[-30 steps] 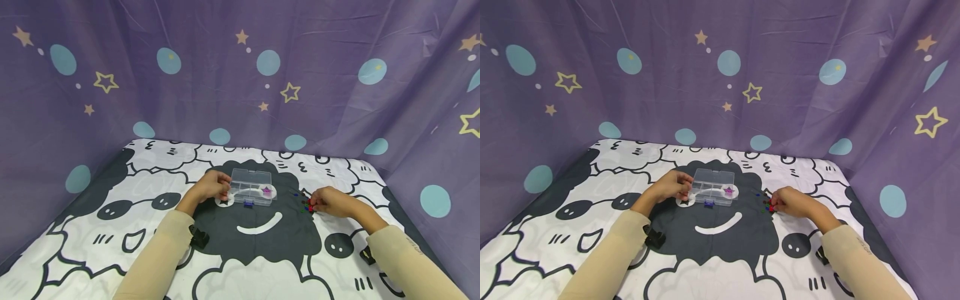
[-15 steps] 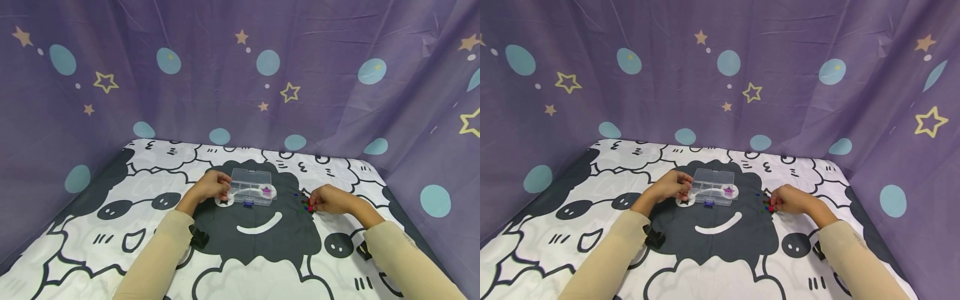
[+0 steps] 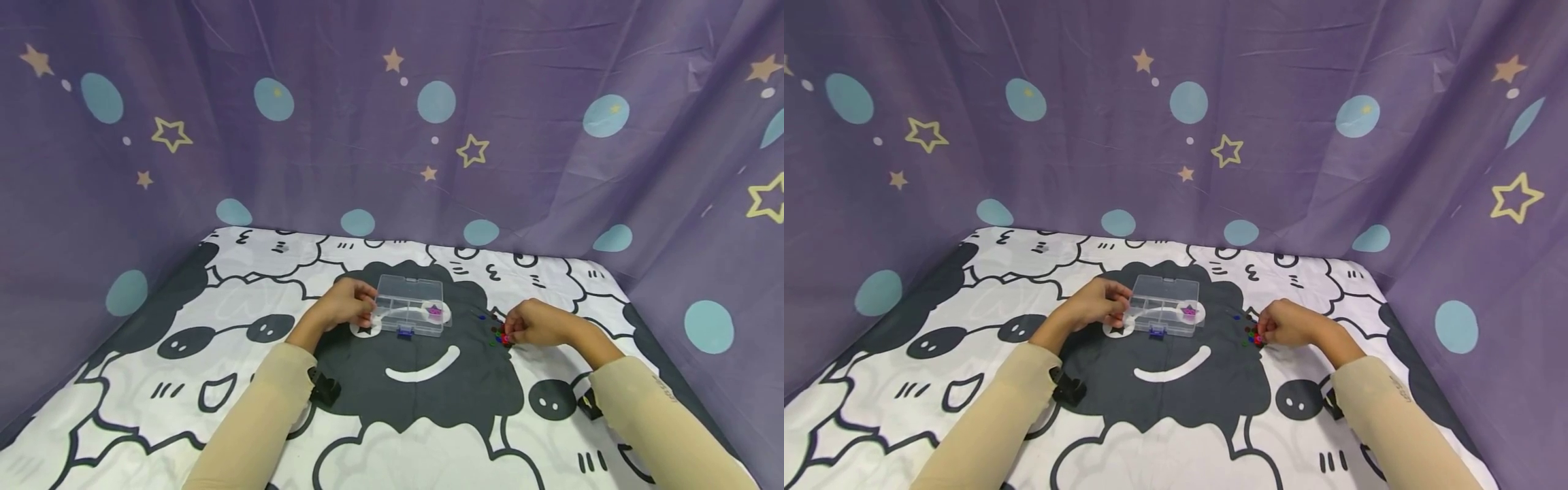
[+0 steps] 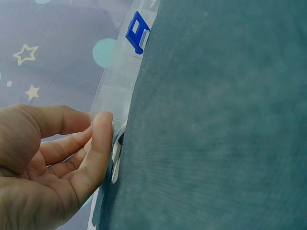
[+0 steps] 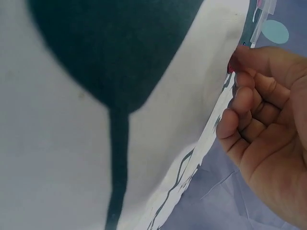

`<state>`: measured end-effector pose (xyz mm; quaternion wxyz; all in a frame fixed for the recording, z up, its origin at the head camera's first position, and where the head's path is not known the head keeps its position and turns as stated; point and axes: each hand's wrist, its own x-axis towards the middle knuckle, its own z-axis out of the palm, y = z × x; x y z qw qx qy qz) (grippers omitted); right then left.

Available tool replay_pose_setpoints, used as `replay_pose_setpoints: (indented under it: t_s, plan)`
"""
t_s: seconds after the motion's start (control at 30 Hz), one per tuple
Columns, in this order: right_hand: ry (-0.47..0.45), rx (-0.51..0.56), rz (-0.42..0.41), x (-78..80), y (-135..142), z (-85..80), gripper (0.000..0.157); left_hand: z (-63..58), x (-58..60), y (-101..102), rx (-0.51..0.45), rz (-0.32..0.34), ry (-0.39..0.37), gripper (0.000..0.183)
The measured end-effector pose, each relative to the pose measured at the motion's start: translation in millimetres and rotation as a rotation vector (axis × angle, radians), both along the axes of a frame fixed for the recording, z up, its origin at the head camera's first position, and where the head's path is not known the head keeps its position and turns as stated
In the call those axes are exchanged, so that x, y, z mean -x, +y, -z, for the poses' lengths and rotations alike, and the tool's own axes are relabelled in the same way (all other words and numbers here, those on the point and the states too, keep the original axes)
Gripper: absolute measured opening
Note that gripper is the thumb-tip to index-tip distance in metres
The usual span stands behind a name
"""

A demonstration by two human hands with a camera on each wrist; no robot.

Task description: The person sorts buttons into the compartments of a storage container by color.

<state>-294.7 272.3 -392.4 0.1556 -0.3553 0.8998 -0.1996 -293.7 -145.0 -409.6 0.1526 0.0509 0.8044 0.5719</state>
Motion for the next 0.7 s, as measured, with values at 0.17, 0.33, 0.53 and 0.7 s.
replay_pose_setpoints:
  t_s: [0.17, 0.33, 0.53, 0.7]
  plan:
    - [-0.006, -0.002, 0.016, -0.7, -0.1, 1.2, 0.011, 0.1, -0.4, 0.2, -0.005, 0.002, 0.004, 0.03]
    - [-0.006, -0.007, 0.027, 0.3, -0.5, 2.9, 0.009, 0.9, -0.2, -0.3, -0.004, -0.002, 0.002, 0.03]
    - [-0.048, 0.005, 0.044, -1.2, -1.4, 1.7, 0.008, 0.1, -0.7, 0.1, -0.003, 0.0, 0.002, 0.031]
    - [-0.075, 0.013, 0.048, -1.8, -0.9, 2.2, 0.008, 0.7, -0.4, -0.5, -0.01, 0.013, 0.012, 0.031]
